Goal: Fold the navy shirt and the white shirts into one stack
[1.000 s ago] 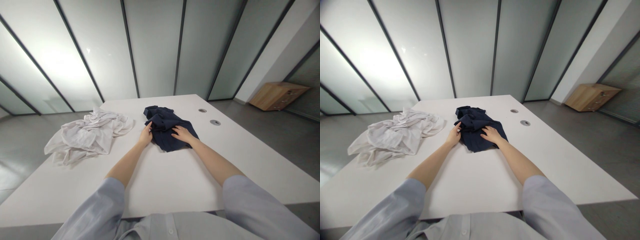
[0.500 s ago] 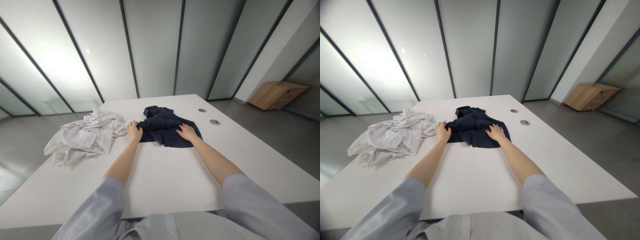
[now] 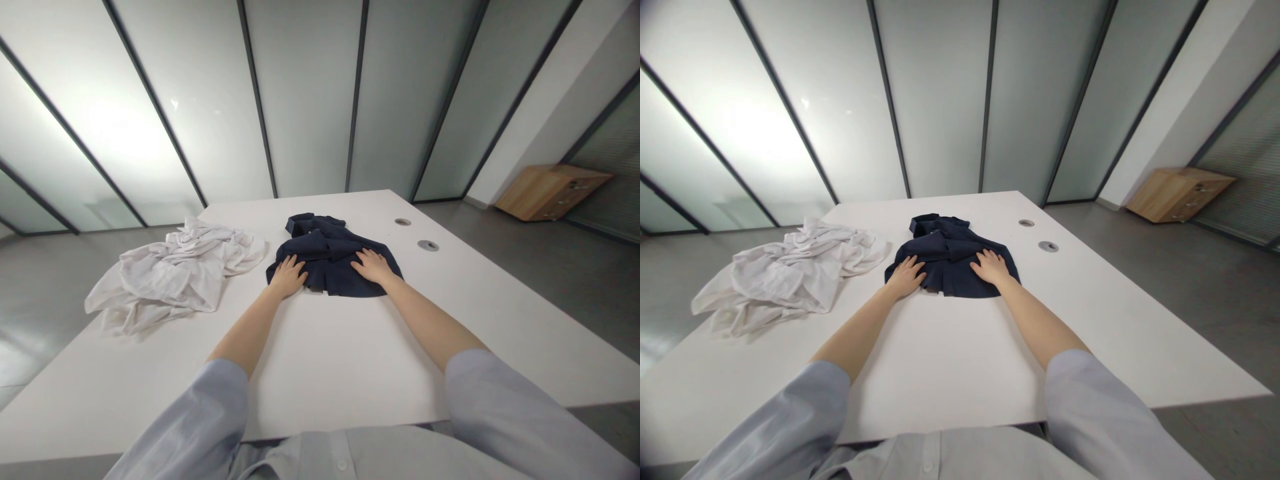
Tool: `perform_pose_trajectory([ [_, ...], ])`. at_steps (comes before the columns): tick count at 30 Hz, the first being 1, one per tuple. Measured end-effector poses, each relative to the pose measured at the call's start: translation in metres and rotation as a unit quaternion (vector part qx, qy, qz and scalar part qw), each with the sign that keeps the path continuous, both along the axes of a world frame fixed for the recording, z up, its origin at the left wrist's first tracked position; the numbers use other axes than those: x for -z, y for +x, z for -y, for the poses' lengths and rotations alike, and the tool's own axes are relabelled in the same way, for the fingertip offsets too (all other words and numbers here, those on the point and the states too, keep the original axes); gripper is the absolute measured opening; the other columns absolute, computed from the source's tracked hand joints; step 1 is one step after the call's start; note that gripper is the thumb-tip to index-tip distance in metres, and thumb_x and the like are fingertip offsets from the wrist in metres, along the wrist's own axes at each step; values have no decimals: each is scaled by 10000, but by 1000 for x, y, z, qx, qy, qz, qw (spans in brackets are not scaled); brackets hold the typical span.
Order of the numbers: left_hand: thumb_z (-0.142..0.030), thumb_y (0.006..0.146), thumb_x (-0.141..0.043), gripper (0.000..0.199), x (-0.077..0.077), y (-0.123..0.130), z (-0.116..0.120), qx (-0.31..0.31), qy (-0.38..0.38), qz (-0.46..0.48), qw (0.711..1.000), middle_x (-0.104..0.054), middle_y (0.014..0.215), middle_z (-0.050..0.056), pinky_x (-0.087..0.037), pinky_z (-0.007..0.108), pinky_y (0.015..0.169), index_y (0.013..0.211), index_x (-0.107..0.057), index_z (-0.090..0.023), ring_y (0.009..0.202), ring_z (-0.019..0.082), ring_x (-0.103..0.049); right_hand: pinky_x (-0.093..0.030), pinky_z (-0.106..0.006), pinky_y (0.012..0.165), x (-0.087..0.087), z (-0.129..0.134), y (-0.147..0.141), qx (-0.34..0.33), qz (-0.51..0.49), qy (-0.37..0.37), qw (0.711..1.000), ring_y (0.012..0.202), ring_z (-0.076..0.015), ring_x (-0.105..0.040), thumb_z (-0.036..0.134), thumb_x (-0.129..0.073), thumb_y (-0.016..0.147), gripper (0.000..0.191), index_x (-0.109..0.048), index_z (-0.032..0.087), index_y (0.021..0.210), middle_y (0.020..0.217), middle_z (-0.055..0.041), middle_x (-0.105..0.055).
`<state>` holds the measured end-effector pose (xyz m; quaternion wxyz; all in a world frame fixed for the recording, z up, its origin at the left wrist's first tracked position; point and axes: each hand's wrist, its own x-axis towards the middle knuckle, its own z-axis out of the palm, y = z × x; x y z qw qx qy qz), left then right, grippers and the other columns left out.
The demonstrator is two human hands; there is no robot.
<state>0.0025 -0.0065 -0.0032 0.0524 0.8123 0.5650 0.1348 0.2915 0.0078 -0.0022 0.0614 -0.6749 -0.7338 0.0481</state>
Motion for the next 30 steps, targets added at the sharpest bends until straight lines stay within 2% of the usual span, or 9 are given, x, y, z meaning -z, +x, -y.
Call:
perform_pose_trajectory([
  [2,-419,905,-489,439,-3,-2,1,0,-5,2,1000,-382,1526,111,-264,553,1124,1292,-586,-235,1431,350,-270,-246,-492,1133,-2,1,0,1,-1,3,1000,1415,-311,-305,493,-359,956,591,-443,172,1446,1549,-131,-347],
  [4,-452,868,-555,368,-11,-1,2,21,17,-6,1000,-431,1491,97,-245,566,1130,1141,-685,-242,1421,362,-279,-272,-482,1119,-4,2,-1,-2,-3,9,1000,1391,-319,-343,475,-388,946,570,-478,170,1420,1531,-135,-377],
  [8,-457,884,-541,327,-27,6,8,110,69,-30,991,-625,1219,85,-303,475,1119,791,-748,-223,1244,303,-488,-373,-458,1026,-13,7,-3,-3,1,23,1000,1258,-332,-485,433,-430,924,489,-582,186,1318,1423,-143,-503],
  [13,-342,976,-362,414,-33,21,15,162,31,-68,984,-666,943,84,-465,339,918,828,-711,-174,943,207,-625,-404,-435,934,-26,13,-10,5,49,53,997,1094,-310,-588,431,-410,934,409,-684,183,1110,1211,-143,-641],
  [17,-293,970,-369,340,-28,24,16,147,50,-76,985,-664,926,81,-469,329,905,887,-676,-173,949,207,-623,-421,-405,877,-32,15,-13,2,51,60,997,1011,-286,-637,397,-427,930,342,-674,181,1025,1103,-126,-690],
  [20,-320,920,-470,248,-21,21,16,91,80,-55,991,-650,1064,87,-445,356,963,1033,-652,-195,1047,229,-593,-434,-380,842,-32,14,-13,13,37,52,998,981,-277,-653,383,-458,925,306,-637,195,1087,1065,-116,-704],
  [23,-465,866,-544,480,-15,17,15,6,92,-41,995,-547,1332,114,-366,424,1062,1276,-543,-217,1254,288,-476,-447,-368,843,-26,13,-12,4,24,57,998,1008,-280,-638,378,-486,915,327,-599,195,1161,1105,-120,-689],
  [25,-585,831,-546,700,-12,14,13,-35,57,-43,997,-415,1482,141,-292,477,1111,1408,-412,-213,1368,328,-356,-440,-375,894,-19,13,-11,-14,23,64,998,1093,-294,-595,382,-499,908,368,-581,186,1208,1205,-136,-646],
  [30,-812,716,-487,1032,-12,13,10,-88,-50,-51,994,-264,1570,183,-243,545,1121,1501,-245,-188,1435,385,-229,-339,-423,1065,-5,8,-11,-39,2,32,999,1328,-317,-415,465,-455,922,572,-438,164,1408,1467,-145,-455],
])
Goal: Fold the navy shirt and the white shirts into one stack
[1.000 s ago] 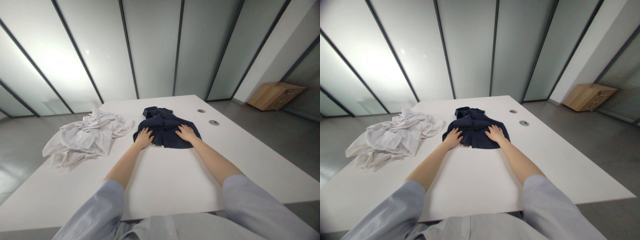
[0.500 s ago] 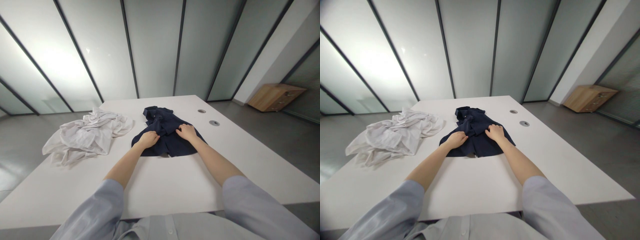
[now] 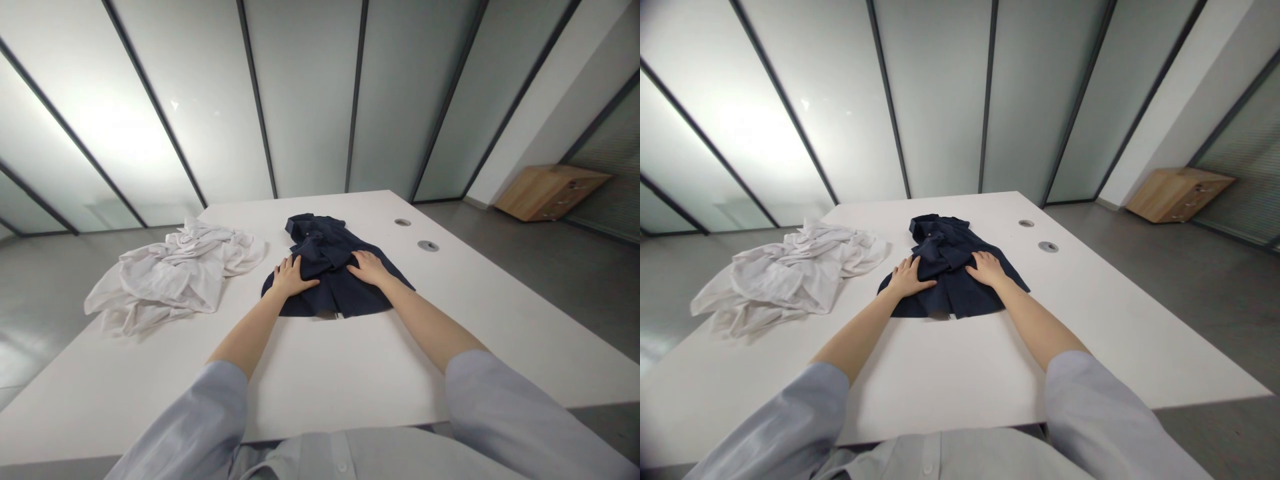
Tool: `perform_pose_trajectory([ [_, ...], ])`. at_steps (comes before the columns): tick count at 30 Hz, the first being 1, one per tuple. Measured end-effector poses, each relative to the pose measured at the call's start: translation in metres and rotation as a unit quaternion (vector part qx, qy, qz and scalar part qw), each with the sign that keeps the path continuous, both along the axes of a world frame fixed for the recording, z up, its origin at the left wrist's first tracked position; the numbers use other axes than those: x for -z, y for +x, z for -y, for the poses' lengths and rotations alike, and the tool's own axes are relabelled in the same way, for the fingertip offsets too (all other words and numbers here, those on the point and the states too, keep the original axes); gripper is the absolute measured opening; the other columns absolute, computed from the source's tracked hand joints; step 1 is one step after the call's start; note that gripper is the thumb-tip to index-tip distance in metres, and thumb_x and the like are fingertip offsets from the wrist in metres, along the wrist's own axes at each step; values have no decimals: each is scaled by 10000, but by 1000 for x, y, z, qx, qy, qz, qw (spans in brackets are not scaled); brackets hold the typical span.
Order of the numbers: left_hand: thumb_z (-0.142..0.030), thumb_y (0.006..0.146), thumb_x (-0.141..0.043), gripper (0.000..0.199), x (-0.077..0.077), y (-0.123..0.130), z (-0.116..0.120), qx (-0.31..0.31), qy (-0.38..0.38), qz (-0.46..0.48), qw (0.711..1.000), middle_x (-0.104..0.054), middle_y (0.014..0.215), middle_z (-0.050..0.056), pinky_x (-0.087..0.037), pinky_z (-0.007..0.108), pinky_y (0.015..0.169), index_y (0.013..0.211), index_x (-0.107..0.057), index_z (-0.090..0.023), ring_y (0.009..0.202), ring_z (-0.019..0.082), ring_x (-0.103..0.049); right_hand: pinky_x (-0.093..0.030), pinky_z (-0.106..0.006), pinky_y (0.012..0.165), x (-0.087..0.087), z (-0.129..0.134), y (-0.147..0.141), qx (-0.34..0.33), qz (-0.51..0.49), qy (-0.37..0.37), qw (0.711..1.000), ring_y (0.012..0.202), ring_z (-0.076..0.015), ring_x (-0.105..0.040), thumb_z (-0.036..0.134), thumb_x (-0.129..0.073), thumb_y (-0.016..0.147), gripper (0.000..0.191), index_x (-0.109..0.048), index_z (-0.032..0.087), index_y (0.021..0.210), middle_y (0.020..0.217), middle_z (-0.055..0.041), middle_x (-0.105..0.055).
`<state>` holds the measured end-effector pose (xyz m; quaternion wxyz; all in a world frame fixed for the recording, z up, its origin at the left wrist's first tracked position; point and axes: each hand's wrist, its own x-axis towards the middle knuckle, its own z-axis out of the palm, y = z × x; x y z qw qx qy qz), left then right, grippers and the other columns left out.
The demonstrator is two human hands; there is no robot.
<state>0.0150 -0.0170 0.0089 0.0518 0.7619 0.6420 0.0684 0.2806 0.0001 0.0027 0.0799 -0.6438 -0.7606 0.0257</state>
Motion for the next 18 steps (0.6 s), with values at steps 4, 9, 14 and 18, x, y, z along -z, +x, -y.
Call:
perform_pose_trajectory([
  [4,-893,580,-510,1203,-9,1,1,-29,-47,-21,998,-209,1588,195,-250,620,1091,1518,-202,-204,1442,420,-183,-232,-494,1135,0,-1,-3,27,7,-44,999,1424,-347,-268,562,-397,916,704,-327,158,1489,1558,-143,-322],
  [9,-918,510,-516,1287,-20,1,5,-50,-102,-41,993,-171,1596,208,-292,663,1040,1533,-161,-222,1427,458,-194,-195,-575,1128,-8,4,-12,70,9,-75,995,1434,-396,-214,665,-384,874,843,-269,128,1514,1583,-175,-246],
  [14,-916,504,-527,1222,-34,-4,10,-37,-133,-75,988,-376,1500,230,-407,547,989,1474,-341,-197,1322,445,-404,-317,-592,1037,-17,16,-21,79,34,-81,993,1347,-421,-366,694,-406,853,850,-334,129,1484,1508,-222,-370],
  [18,-935,552,-464,1051,-53,-7,6,11,-114,-104,988,-594,1310,197,-449,445,953,1280,-574,-185,1171,389,-570,-379,-522,992,-37,13,-21,27,88,-57,994,1160,-377,-564,699,-423,857,711,-589,141,1264,1254,-204,-622],
])
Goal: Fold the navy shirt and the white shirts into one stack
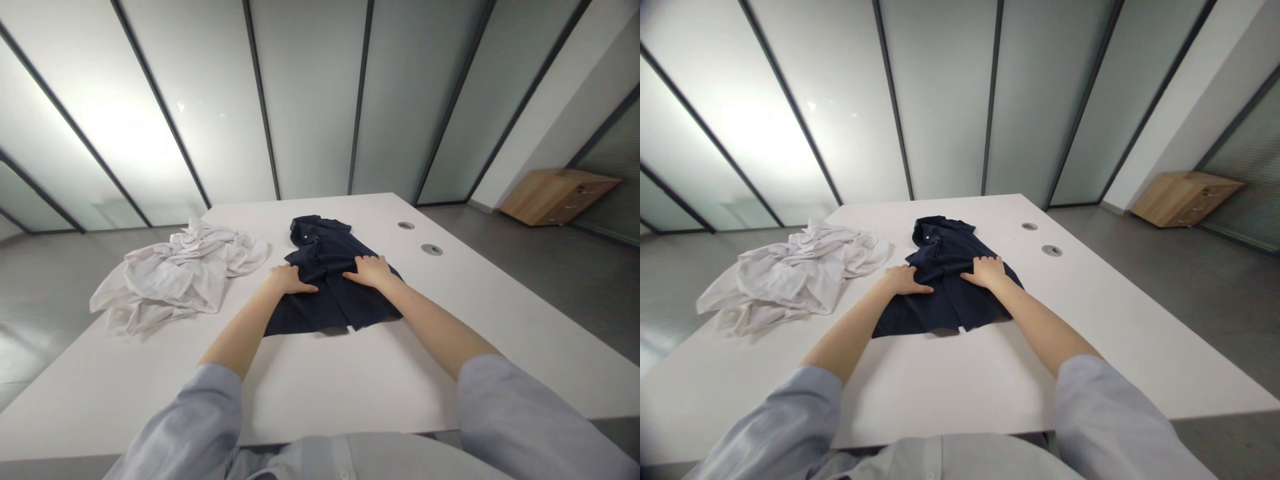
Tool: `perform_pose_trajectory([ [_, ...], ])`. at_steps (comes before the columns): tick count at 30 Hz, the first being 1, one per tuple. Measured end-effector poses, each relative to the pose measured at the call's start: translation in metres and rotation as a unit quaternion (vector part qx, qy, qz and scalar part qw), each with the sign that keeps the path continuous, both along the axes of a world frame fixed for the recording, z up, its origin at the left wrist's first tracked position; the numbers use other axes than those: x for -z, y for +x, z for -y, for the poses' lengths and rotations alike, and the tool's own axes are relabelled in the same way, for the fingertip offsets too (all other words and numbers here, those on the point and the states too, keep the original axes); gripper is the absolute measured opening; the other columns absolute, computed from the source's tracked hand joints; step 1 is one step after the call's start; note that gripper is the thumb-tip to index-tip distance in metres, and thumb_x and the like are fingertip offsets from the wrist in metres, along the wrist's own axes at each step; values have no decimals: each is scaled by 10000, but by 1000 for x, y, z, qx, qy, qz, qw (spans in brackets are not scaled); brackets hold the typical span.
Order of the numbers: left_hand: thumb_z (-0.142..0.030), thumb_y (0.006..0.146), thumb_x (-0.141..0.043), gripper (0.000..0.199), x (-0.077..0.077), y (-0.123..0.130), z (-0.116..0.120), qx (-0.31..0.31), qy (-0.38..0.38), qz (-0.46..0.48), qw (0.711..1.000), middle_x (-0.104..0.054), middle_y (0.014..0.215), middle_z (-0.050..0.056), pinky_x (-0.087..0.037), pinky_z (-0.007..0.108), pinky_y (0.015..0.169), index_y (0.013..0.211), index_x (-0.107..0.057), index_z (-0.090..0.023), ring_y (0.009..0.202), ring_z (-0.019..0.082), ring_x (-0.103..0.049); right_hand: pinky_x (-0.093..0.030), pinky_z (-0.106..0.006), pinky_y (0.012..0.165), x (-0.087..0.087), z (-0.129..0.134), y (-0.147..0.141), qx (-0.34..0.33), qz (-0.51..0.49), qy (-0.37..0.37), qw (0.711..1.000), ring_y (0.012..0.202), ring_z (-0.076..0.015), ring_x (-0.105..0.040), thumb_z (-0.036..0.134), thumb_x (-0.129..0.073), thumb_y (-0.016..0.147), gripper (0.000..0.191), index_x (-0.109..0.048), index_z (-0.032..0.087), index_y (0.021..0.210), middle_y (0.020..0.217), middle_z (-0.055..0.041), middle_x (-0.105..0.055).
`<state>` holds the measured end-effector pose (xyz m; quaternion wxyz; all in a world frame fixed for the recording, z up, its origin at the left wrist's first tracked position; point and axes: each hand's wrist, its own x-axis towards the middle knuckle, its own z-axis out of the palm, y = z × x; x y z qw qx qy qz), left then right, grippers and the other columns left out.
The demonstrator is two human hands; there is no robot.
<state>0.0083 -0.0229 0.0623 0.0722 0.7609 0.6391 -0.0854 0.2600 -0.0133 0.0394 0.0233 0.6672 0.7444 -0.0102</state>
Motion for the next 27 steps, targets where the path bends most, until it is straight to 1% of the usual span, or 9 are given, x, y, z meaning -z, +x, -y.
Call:
perform_pose_trajectory([
  [2,-916,665,-348,946,-10,-3,-9,20,-1,17,1000,-661,1210,180,-464,411,928,1174,-641,-174,1109,356,-619,-422,-483,951,-12,-10,2,-24,3,-9,1000,1093,-351,-613,679,-385,886,639,-651,172,1170,1171,-171,-675],
  [5,-753,853,-248,776,-15,-9,-28,11,29,30,999,-691,1149,169,-477,393,909,1113,-665,-153,1093,328,-637,-469,-418,901,-23,-32,8,-58,-19,-9,998,1084,-309,-632,518,-333,959,496,-675,206,1139,1182,-131,-684],
  [7,-594,916,-307,615,-8,-14,-40,6,89,31,996,-668,1201,164,-471,386,927,1201,-611,-142,1135,310,-619,-456,-377,950,-20,-46,12,-89,-44,9,995,1144,-271,-608,391,-352,967,424,-635,211,1228,1273,-106,-645],
  [9,-463,928,-363,523,5,-17,-48,46,127,43,990,-613,1304,150,-440,361,981,1310,-524,-144,1206,277,-576,-414,-336,1023,-10,-56,15,-110,-74,15,991,1231,-233,-554,335,-382,959,442,-550,206,1347,1388,-84,-567],
  [12,-440,928,-372,548,29,-17,-50,104,110,65,986,-536,1412,117,-395,341,1037,1405,-425,-175,1273,248,-522,-334,-309,1105,11,-62,18,-111,-76,-9,991,1353,-214,-435,374,-414,955,519,-459,184,1436,1497,-82,-447],
  [15,-545,929,-322,656,40,-14,-46,55,119,60,990,-560,1380,145,-384,391,1039,1459,-339,-160,1256,279,-536,-289,-350,1137,28,-60,19,-78,-47,-8,996,1420,-239,-329,467,-377,964,586,-428,156,1458,1542,-111,-368],
  [18,-630,923,-232,719,37,-17,-46,8,113,49,992,-580,1353,166,-336,426,1070,1427,-389,-143,1245,292,-544,-322,-433,1105,32,-55,22,-13,-31,2,999,1407,-292,-343,561,-319,958,675,-402,124,1466,1541,-159,-354],
  [22,-674,909,-131,799,29,-39,-55,-41,77,18,996,-569,1357,194,-274,473,1106,1317,-528,-114,1272,311,-515,-400,-513,1001,20,-47,26,63,9,-23,998,1266,-364,-504,613,-320,935,708,-541,91,1359,1382,-230,-529],
  [27,-671,891,-228,873,33,-58,-66,-137,92,-20,986,-491,1392,293,-289,454,1103,1363,-465,24,1323,367,-444,-457,-481,920,-9,-47,32,31,35,-40,998,1122,-361,-609,574,-365,931,593,-685,145,1188,1213,-199,-656],
])
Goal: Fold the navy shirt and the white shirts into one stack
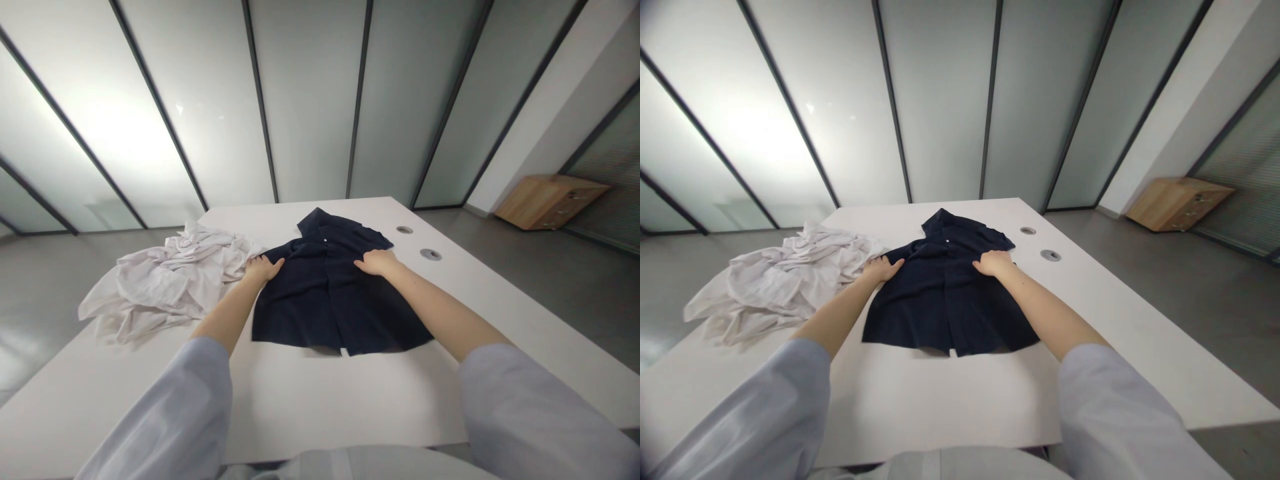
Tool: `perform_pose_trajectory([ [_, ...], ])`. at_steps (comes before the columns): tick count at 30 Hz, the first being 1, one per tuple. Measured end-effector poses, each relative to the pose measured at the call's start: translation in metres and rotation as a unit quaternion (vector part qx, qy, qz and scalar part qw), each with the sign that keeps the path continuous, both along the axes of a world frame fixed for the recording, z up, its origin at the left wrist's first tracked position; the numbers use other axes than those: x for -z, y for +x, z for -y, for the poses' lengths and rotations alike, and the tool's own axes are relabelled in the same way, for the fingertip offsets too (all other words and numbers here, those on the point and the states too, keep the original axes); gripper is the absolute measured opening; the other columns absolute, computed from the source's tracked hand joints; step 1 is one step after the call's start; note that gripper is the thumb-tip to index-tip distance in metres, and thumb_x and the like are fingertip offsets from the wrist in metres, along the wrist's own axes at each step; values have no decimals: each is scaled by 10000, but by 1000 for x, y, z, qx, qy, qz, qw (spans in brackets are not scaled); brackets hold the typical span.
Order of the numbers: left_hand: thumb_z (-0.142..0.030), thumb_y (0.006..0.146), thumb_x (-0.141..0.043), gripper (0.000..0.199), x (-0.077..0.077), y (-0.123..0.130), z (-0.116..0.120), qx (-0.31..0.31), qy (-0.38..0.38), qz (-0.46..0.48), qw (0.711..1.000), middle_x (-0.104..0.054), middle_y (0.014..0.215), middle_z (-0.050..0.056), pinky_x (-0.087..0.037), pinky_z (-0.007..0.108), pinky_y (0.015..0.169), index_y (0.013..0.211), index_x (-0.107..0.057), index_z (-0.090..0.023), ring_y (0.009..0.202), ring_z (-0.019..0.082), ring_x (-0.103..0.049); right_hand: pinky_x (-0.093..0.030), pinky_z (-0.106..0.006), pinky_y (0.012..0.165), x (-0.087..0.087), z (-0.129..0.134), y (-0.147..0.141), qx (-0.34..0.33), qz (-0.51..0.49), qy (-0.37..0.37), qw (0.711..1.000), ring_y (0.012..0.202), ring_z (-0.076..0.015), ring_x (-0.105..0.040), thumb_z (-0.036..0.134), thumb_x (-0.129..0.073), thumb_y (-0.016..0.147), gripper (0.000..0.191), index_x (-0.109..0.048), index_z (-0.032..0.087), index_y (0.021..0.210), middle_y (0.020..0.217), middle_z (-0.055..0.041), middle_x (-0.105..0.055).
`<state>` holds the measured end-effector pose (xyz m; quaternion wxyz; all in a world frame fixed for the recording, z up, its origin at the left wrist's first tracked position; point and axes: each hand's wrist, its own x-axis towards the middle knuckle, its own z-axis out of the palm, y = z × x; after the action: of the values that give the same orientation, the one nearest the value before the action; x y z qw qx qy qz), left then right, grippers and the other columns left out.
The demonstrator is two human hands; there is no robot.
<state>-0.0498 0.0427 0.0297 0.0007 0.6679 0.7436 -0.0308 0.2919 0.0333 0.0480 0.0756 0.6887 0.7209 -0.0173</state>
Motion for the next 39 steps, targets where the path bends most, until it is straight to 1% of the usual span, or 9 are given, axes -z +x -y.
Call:
perform_pose_trajectory([
  [2,-599,902,-307,818,3,6,0,-1,61,-9,998,-386,1478,289,-254,462,1125,1426,-376,26,1382,375,-358,-465,-449,914,-6,-5,4,-33,-17,17,999,1120,-343,-611,536,-370,940,548,-661,166,1222,1234,-179,-649],
  [5,-477,922,-341,696,6,28,5,115,134,4,984,-278,1572,180,-148,446,1179,1496,-291,-87,1455,318,-227,-420,-454,989,0,-12,8,-60,-40,42,997,1206,-334,-554,521,-393,939,542,-557,205,1348,1351,-152,-578],
  [8,-564,886,-399,762,10,50,13,217,106,27,970,-230,1604,103,-125,420,1193,1526,-246,-180,1481,284,-159,-345,-511,1059,21,-15,10,-27,-54,29,998,1341,-362,-414,583,-392,922,654,-417,214,1461,1506,-155,-410],
  [16,-636,902,-355,781,24,66,46,275,53,58,958,-128,1630,72,-146,453,1188,1552,-161,-248,1496,272,-75,-237,-530,1119,44,-17,18,23,-108,53,993,1423,-365,-269,714,-236,895,856,-258,142,1531,1563,-178,-298],
  [21,-626,910,-363,780,26,73,74,271,53,59,959,-102,1631,110,-230,498,1150,1553,-139,-246,1483,324,-127,-295,-579,1047,33,-22,7,98,-89,67,989,1265,-403,-478,670,-221,921,812,-393,80,1453,1364,-260,-523],
  [24,-717,838,-428,905,16,78,79,266,21,66,962,-143,1619,139,-330,474,1092,1552,-126,-251,1405,367,-329,-276,-548,1075,34,-23,-2,49,-62,88,993,1312,-386,-431,612,-370,909,744,-413,91,1438,1407,-245,-488],
  [29,-626,896,-388,794,-5,66,44,204,115,91,968,-268,1584,117,-339,388,1090,1539,-152,-224,1373,307,-393,-217,-498,1135,47,-20,-6,-32,-88,51,994,1443,-311,-244,581,-302,940,687,-344,182,1497,1575,-149,-284],
  [34,-604,934,-254,748,14,26,-1,163,5,73,984,-297,1571,148,-283,380,1122,1523,-234,-145,1440,273,-291,-189,-501,1150,52,-14,6,-44,-90,42,994,1465,-304,-185,609,-282,934,714,-323,192,1512,1594,-128,-247],
  [39,-618,933,-170,793,21,-1,-12,114,-6,54,992,-324,1546,186,-290,377,1115,1501,-295,-78,1421,291,-329,-224,-547,1119,41,-5,17,18,-76,44,996,1435,-352,-246,631,-250,931,732,-350,182,1500,1584,-138,-269],
])
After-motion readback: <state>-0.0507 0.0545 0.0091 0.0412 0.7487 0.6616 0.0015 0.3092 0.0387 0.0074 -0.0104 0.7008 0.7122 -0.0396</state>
